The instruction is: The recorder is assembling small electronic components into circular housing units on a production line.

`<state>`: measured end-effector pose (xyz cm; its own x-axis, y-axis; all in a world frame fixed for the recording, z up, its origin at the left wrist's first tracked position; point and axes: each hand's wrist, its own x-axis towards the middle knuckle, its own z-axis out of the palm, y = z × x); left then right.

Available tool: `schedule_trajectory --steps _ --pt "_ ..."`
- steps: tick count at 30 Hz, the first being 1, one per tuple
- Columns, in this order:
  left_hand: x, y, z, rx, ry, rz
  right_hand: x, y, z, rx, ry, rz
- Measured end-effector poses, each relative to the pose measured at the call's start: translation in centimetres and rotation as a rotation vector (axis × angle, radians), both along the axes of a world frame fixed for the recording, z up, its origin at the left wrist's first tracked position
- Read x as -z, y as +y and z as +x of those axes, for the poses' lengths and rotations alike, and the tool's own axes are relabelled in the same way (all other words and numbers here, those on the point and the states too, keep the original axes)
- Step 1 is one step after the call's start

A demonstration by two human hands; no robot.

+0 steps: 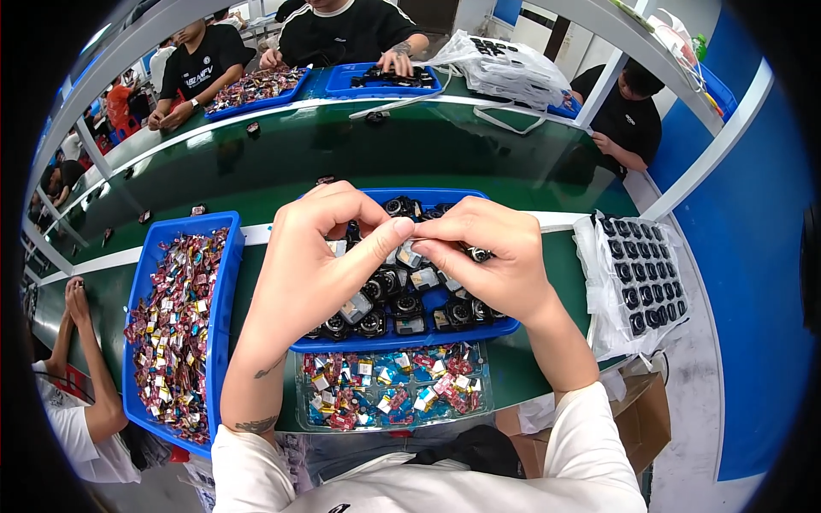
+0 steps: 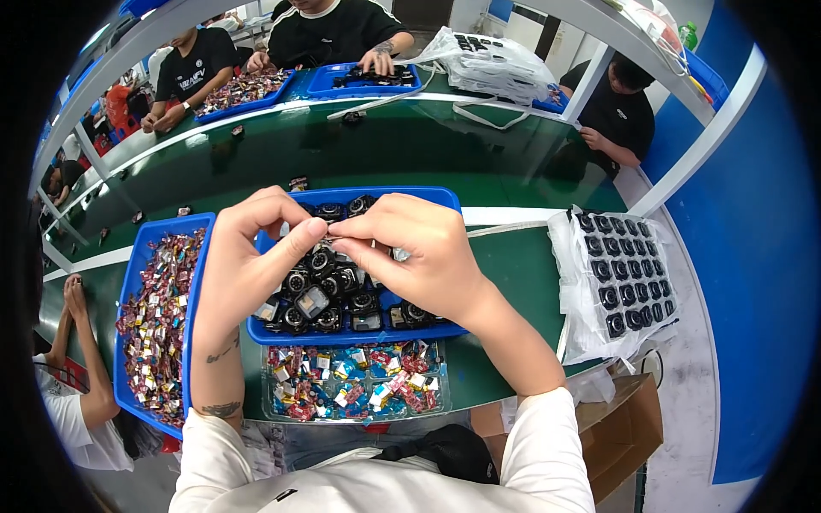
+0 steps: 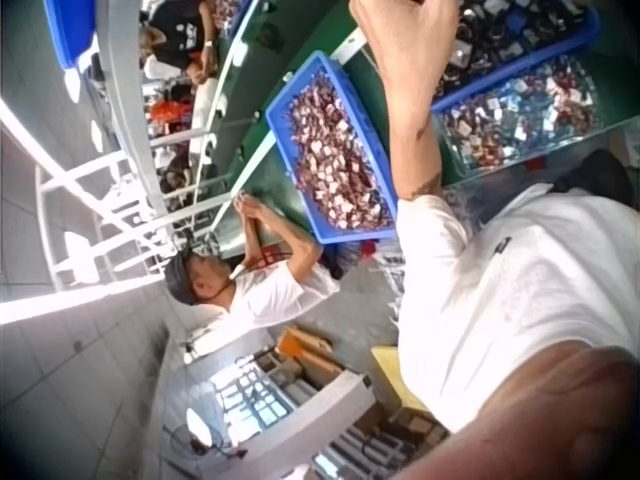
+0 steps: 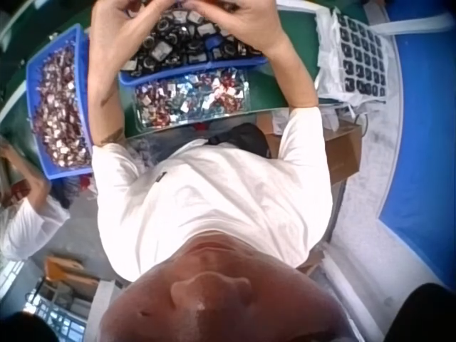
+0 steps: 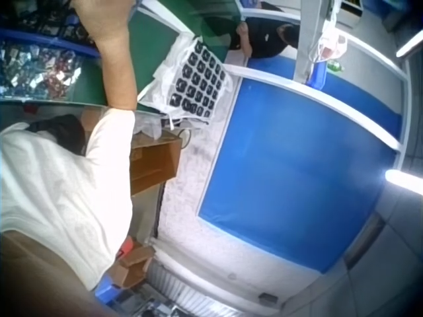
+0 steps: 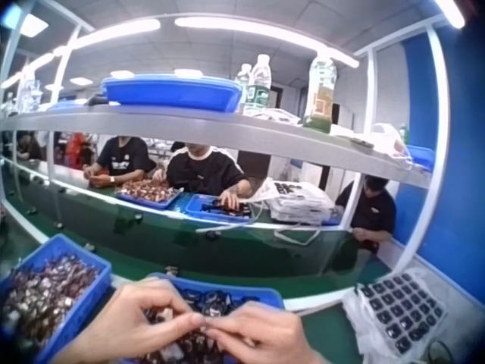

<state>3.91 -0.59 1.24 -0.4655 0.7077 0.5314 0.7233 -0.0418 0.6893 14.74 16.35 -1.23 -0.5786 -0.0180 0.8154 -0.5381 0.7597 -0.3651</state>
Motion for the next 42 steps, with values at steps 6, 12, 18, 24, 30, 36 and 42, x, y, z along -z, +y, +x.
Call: schedule_trajectory --steps 6,12,18,24,30,36,42 --pt "0.4 0.2 -0.5 0.03 -0.212 -0.045 0.2 0.4 -0.1 0.046 0.031 0.124" --pt "0.5 0.3 -0.6 0.001 0.273 0.062 0.0 0.3 0.4 -0.038 -0.251 -0.107" --pt "0.1 -0.3 -1.0 0.137 -0.07 -0.068 0.6 0.9 0.2 -0.115 -0.413 -0.258" --pt "0.2 -0.3 -1.2 0.131 -0.099 -0.079 -0.3 0.4 0.8 -0.1 -0.412 -0.312" --pt "0.6 0.4 -1.1 0.103 0.463 0.097 -0.7 1.3 0.8 -0.202 -0.718 -0.653" --pt "0.4 0.8 -0.7 0.177 0.086 -0.035 -0.9 0.9 0.9 -0.301 -0.646 -0.679" --pt "1.3 0.7 -2.2 0.181 -0.395 0.037 -1.0 1.6 0.7 -0.312 -0.613 -0.696"
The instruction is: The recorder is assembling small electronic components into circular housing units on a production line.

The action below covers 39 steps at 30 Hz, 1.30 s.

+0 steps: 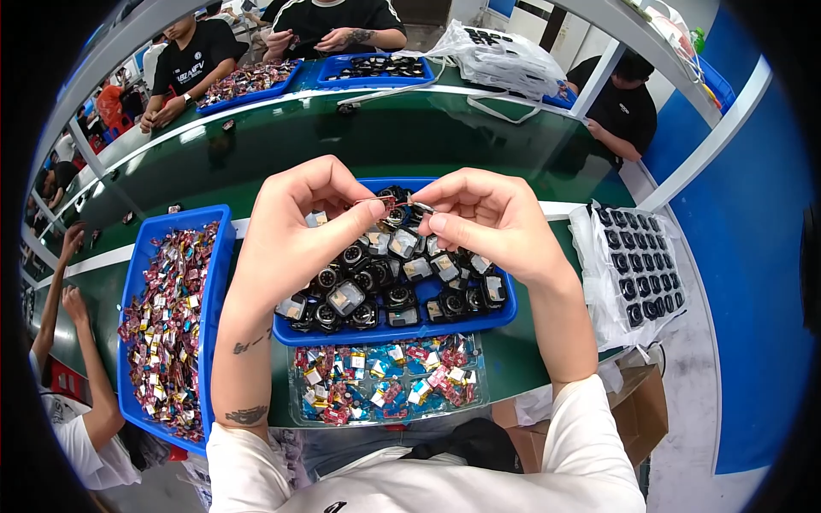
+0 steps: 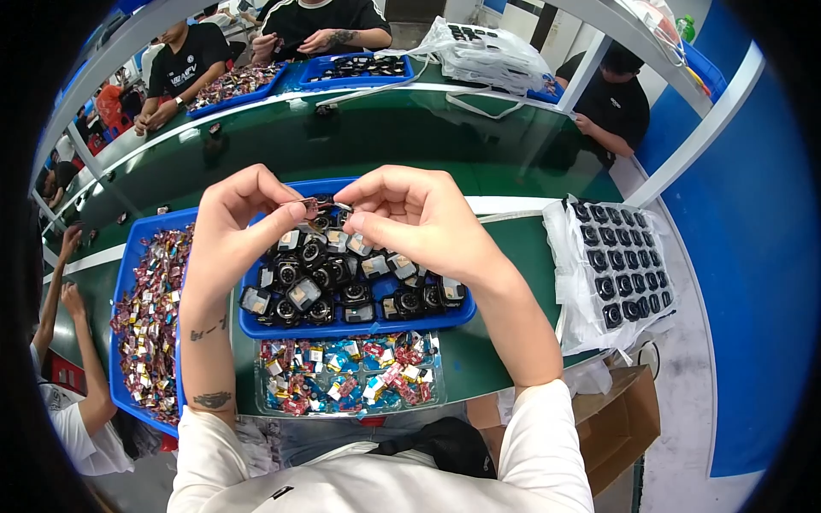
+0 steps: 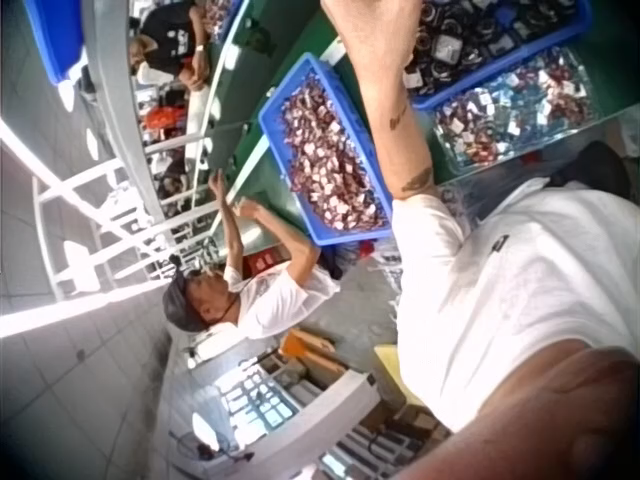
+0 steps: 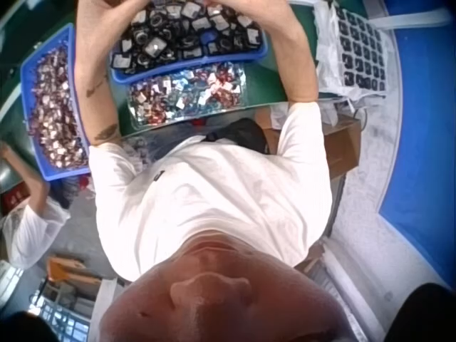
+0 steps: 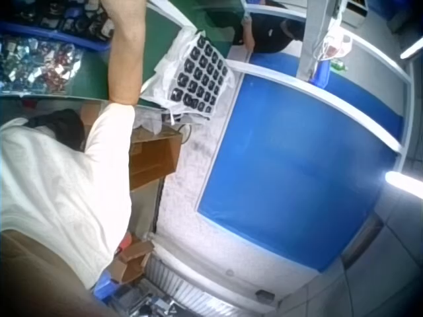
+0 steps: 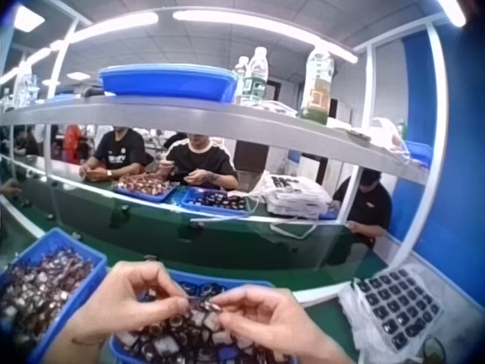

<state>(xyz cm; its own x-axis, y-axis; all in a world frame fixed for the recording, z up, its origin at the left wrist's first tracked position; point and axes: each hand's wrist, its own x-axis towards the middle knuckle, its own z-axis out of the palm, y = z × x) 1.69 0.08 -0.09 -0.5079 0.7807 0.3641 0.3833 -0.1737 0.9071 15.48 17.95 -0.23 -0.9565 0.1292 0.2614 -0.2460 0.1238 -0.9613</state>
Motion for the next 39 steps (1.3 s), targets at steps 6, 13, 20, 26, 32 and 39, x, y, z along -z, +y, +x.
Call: schedule_trajectory --steps 6,13,20,26,32,39 --pt "0.0 0.4 0.5 0.061 -0.053 -0.006 0.2 -0.4 0.0 0.041 0.012 0.007" --pt "-0.2 0.4 0.8 0.03 0.098 -0.219 1.7 -0.4 -0.5 0.145 0.161 0.074" --pt "-0.1 0.1 0.5 0.083 0.029 -0.141 1.5 -0.6 -0.4 0.154 0.227 0.215" --pt "-0.4 -0.2 0.7 0.104 0.066 -0.106 0.9 -1.0 -0.1 0.188 0.277 0.23" --pt "-0.3 0.1 0.9 0.06 0.068 -0.091 1.1 -0.8 -0.2 0.226 0.345 0.331" --pt "-0.2 0.0 0.8 0.049 0.102 -0.092 1.3 -0.9 -0.2 0.199 0.326 0.314"
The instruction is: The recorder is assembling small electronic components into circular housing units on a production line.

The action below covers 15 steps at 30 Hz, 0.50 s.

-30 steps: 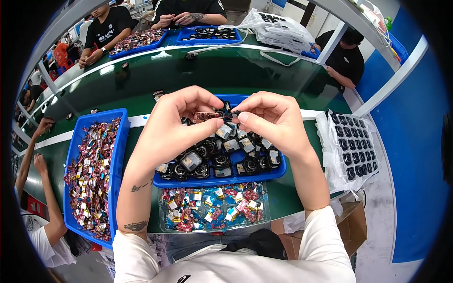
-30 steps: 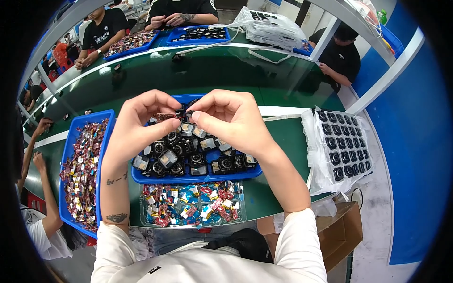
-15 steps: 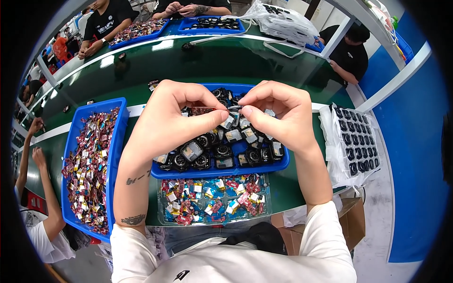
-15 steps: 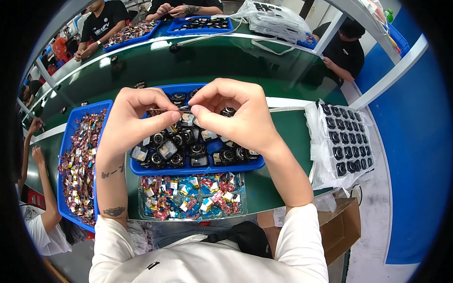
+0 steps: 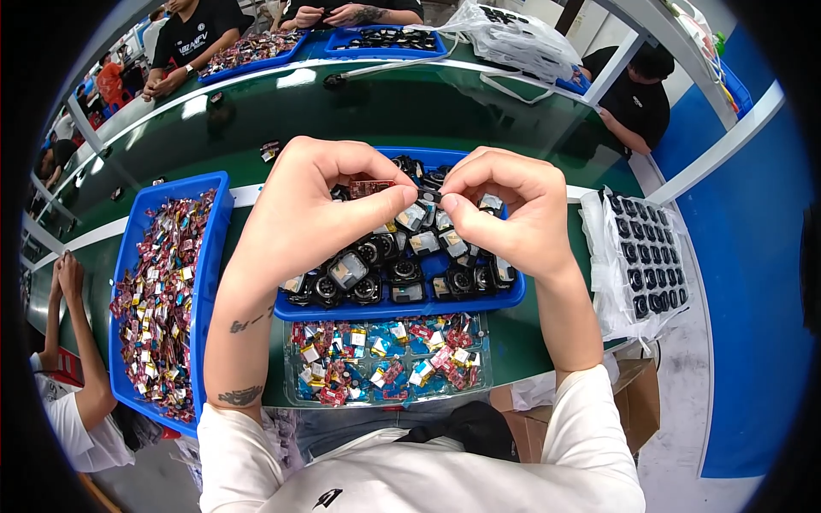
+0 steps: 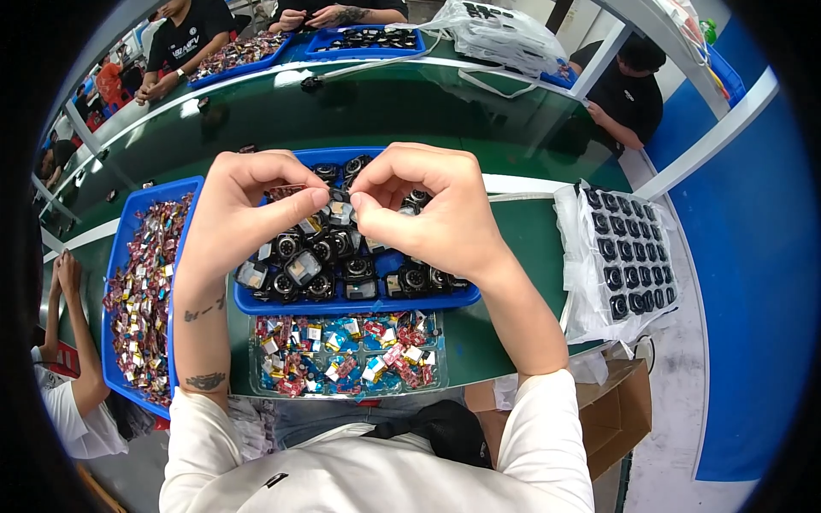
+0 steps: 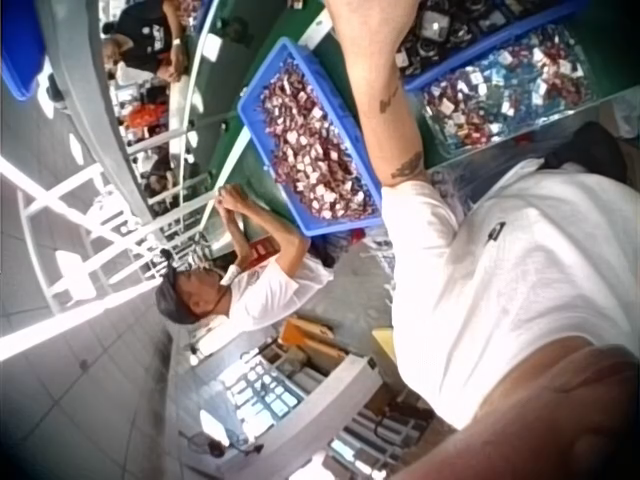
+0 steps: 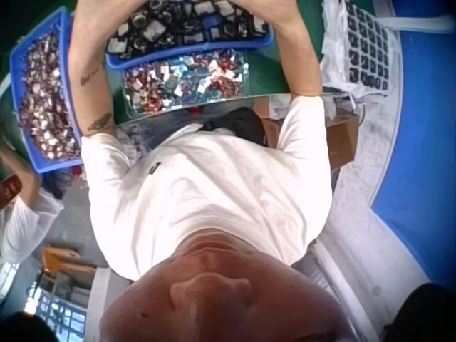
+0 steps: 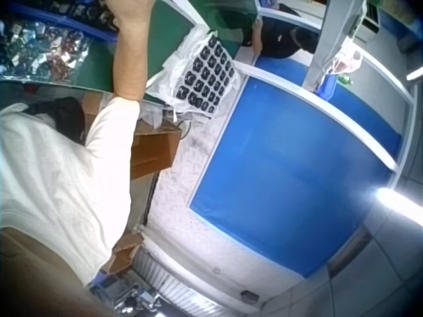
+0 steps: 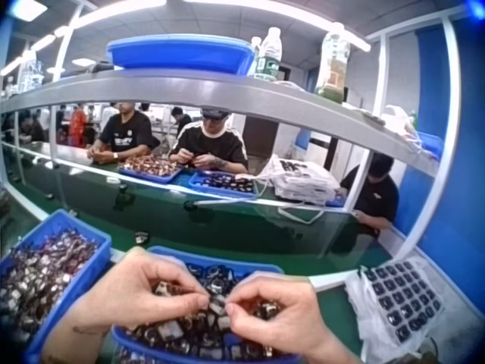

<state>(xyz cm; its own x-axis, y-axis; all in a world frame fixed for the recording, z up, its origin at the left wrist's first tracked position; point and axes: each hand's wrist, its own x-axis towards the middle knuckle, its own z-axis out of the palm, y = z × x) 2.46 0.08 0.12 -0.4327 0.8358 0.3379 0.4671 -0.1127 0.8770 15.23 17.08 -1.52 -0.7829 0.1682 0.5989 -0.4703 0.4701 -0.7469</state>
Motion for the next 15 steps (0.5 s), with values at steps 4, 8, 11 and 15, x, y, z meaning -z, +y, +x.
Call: schedule_trajectory --steps 4,8,11,15 --pt "0.1 -0.1 -0.2 0.099 -0.055 0.002 0.1 0.1 -0.1 -0.069 -0.042 -0.035" --pt "-0.4 -0.5 -0.3 0.304 -0.17 0.02 0.4 0.7 -0.4 -0.136 -0.111 -0.045" --pt "-1.1 -1.2 -0.6 0.254 -0.267 0.067 0.2 0.4 -0.3 -0.216 -0.228 0.111" --pt "-0.3 -1.1 -1.3 0.235 -0.229 0.129 1.1 -0.8 -0.9 -0.352 -0.571 0.596"
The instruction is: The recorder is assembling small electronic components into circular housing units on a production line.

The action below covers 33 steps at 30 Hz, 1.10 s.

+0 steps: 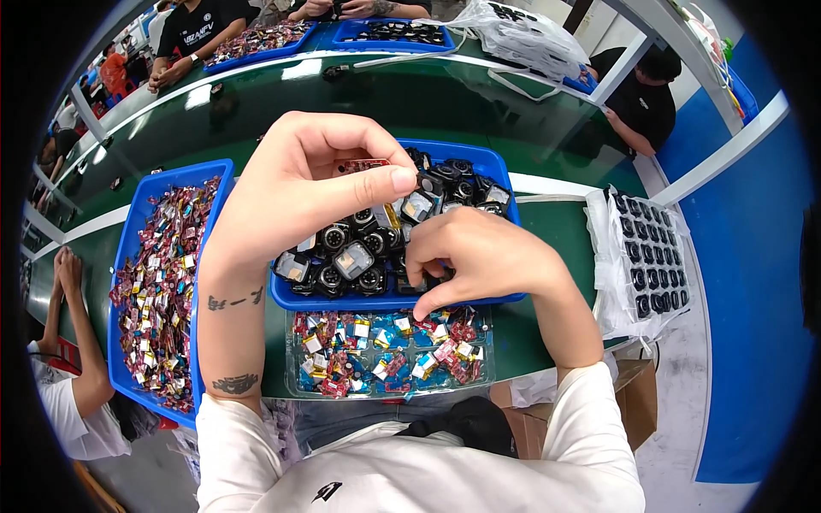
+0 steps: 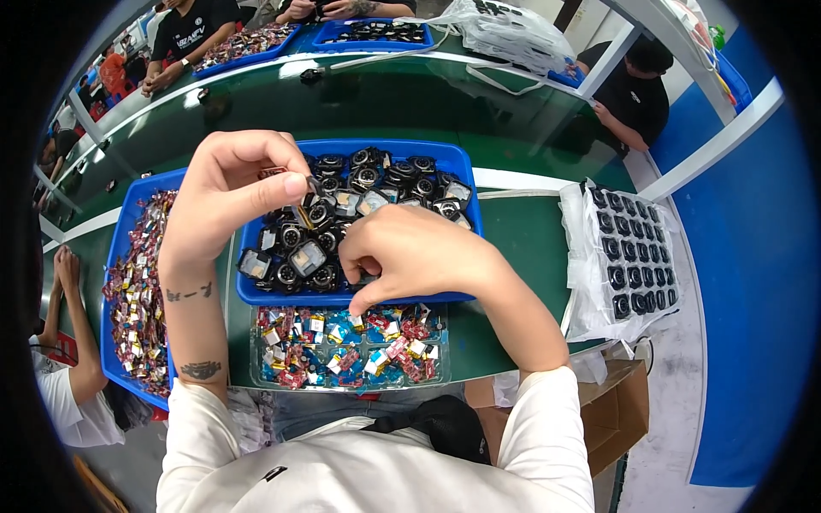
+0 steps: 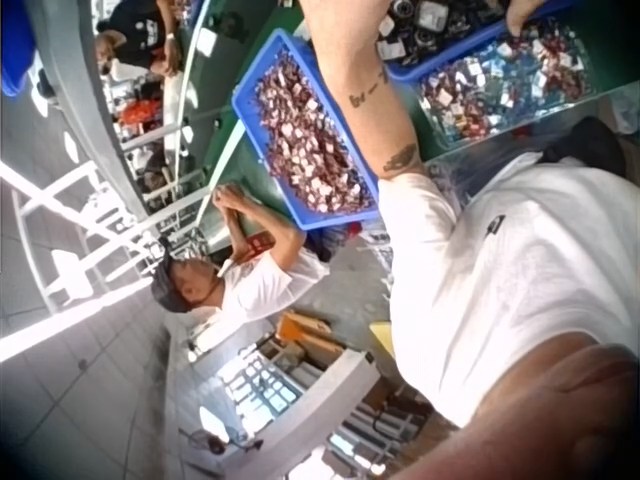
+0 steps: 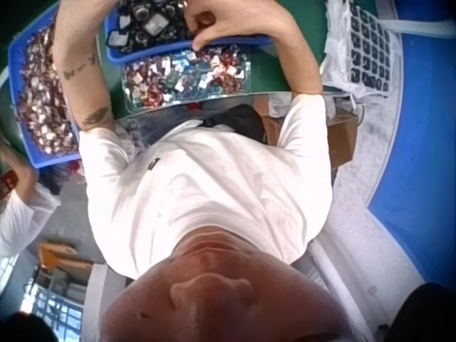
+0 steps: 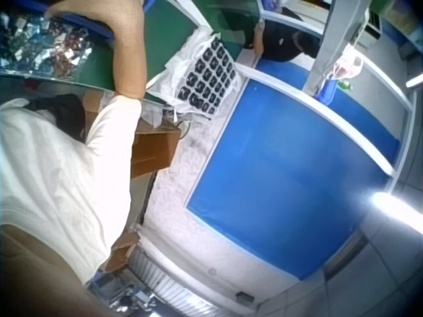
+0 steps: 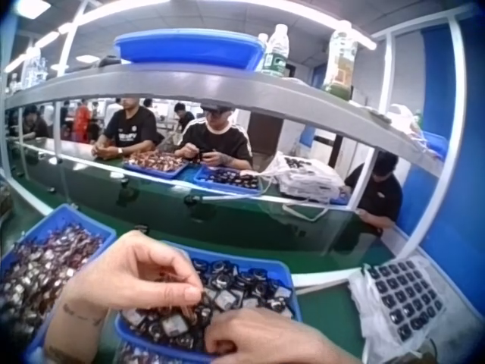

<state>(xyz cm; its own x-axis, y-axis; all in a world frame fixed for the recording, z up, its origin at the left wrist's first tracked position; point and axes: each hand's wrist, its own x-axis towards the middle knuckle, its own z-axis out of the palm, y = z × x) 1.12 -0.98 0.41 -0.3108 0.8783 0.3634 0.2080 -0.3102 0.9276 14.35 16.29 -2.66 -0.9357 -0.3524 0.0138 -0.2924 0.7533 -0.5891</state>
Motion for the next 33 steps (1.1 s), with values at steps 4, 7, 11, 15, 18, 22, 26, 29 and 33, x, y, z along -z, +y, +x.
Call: schedule_trajectory --steps 4,7,11,15,18,22,26,29,33 --pt "-0.3 0.1 0.6 0.01 0.003 0.008 1.3 -1.1 -0.2 -0.02 -0.01 0.128" --pt "-0.6 -0.1 0.8 0.0 -0.017 -0.03 1.9 -1.7 -0.4 -0.086 -0.041 0.106" --pt "-0.4 0.0 0.6 -0.007 0.01 -0.015 2.9 -3.1 -0.6 0.042 0.11 0.319" --pt "-0.8 -0.4 0.6 -0.013 0.042 -0.006 3.2 -3.4 -0.9 0.057 0.144 0.293" --pt "-1.0 -0.7 0.6 -0.036 0.048 0.003 3.7 -3.4 -1.2 -0.017 0.247 0.139" --pt "-1.4 -1.0 0.7 -0.066 0.056 0.01 3.6 -3.9 -2.2 0.193 0.361 0.157" --pt "-1.5 -0.8 1.1 -0.068 0.084 -0.027 5.6 -3.9 -3.9 -0.023 0.461 0.268" --pt "-1.3 -0.8 0.9 -0.096 0.118 -0.001 4.7 -4.0 -3.8 0.061 0.393 0.243" --pt "-1.0 -0.6 0.8 -0.192 0.146 -0.006 2.6 -2.9 -3.1 0.234 0.08 -0.017"
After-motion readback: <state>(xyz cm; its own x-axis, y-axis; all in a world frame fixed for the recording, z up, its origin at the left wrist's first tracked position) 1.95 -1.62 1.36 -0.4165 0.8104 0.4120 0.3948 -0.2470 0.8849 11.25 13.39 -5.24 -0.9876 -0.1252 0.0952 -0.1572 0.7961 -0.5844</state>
